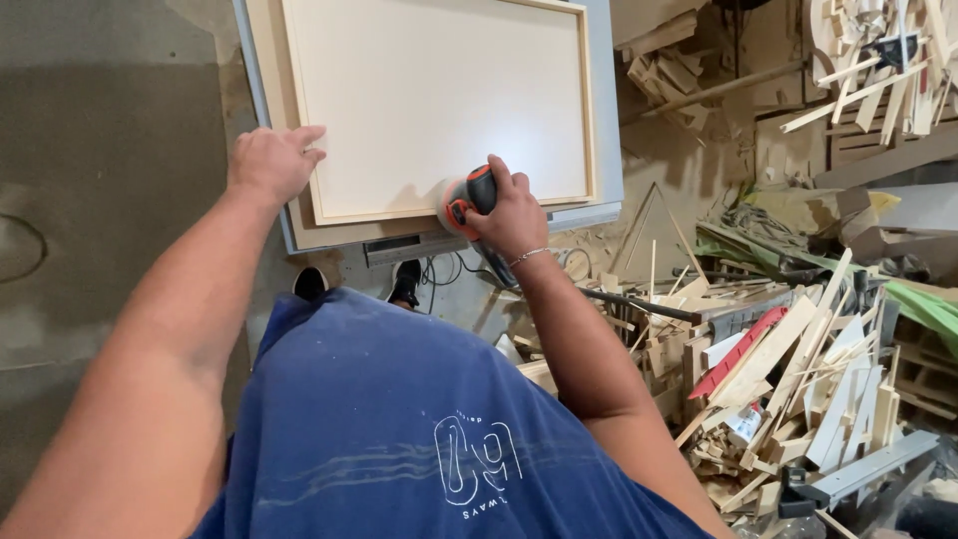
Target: Sanding the interior and exterior edges of a wooden frame using an electric palm sander
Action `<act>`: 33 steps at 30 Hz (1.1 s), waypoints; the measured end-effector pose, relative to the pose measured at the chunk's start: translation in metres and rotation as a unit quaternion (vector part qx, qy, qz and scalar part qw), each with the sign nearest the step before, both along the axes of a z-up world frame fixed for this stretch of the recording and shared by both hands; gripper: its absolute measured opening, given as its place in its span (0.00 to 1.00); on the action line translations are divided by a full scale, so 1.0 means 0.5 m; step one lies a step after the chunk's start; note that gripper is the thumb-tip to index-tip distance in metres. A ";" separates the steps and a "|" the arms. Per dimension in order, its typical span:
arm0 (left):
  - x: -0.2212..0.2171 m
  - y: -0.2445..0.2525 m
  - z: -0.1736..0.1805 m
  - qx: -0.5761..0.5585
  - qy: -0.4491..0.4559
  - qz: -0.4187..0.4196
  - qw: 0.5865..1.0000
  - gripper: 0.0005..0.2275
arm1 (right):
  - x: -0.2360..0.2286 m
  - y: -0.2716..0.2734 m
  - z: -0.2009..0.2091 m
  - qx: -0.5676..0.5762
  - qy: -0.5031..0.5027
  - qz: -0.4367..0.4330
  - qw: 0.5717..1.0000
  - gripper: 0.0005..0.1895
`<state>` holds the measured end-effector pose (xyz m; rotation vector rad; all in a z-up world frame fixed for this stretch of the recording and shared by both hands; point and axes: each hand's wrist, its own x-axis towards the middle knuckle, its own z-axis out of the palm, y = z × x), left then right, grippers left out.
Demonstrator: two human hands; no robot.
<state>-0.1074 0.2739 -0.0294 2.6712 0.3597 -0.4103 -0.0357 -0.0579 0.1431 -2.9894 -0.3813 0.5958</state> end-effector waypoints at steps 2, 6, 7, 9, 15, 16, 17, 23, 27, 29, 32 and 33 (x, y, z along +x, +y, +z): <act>0.004 -0.003 -0.004 0.010 0.006 -0.004 1.000 0.19 | 0.022 -0.035 -0.002 0.004 -0.003 -0.013 1.000 0.48; 0.002 -0.008 0.007 0.019 0.024 0.004 1.000 0.19 | 0.061 -0.107 -0.003 -0.009 -0.012 -0.038 0.999 0.47; 0.005 -0.007 0.013 0.021 0.032 0.004 0.999 0.20 | 0.072 -0.123 0.002 -0.010 -0.013 -0.046 0.999 0.47; 0.003 -0.004 0.000 0.024 0.033 0.010 0.999 0.20 | 0.094 -0.157 -0.004 -0.008 -0.009 -0.057 0.998 0.47; 0.007 -0.058 0.139 -0.030 0.083 0.082 0.993 0.21 | 0.146 -0.253 0.001 0.027 -0.028 -0.084 0.996 0.46; 0.010 -0.057 0.137 -0.015 0.083 0.083 0.993 0.21 | 0.158 -0.263 0.004 0.023 -0.025 -0.088 0.996 0.46; 0.014 -0.056 0.124 -0.013 0.080 0.081 0.993 0.21 | 0.168 -0.281 0.003 0.025 -0.027 -0.090 0.995 0.46; 0.006 -0.056 0.085 -0.010 0.053 0.090 0.994 0.21 | 0.215 -0.381 -0.005 0.011 -0.033 -0.128 0.991 0.47; 0.008 -0.082 0.155 0.002 0.053 0.088 0.995 0.24 | 0.237 -0.411 0.045 0.008 -0.027 -0.170 0.985 0.44; 0.010 -0.088 0.179 -0.007 0.064 0.093 0.994 0.27 | 0.246 -0.424 0.062 0.010 -0.022 -0.189 0.982 0.42; 0.009 -0.074 0.136 0.004 0.037 0.076 0.996 0.29 | 0.266 -0.445 0.051 0.012 -0.023 -0.222 0.975 0.44; 0.007 -0.068 0.120 0.040 0.028 0.053 0.997 0.29 | 0.267 -0.443 0.053 0.025 -0.032 -0.222 0.974 0.43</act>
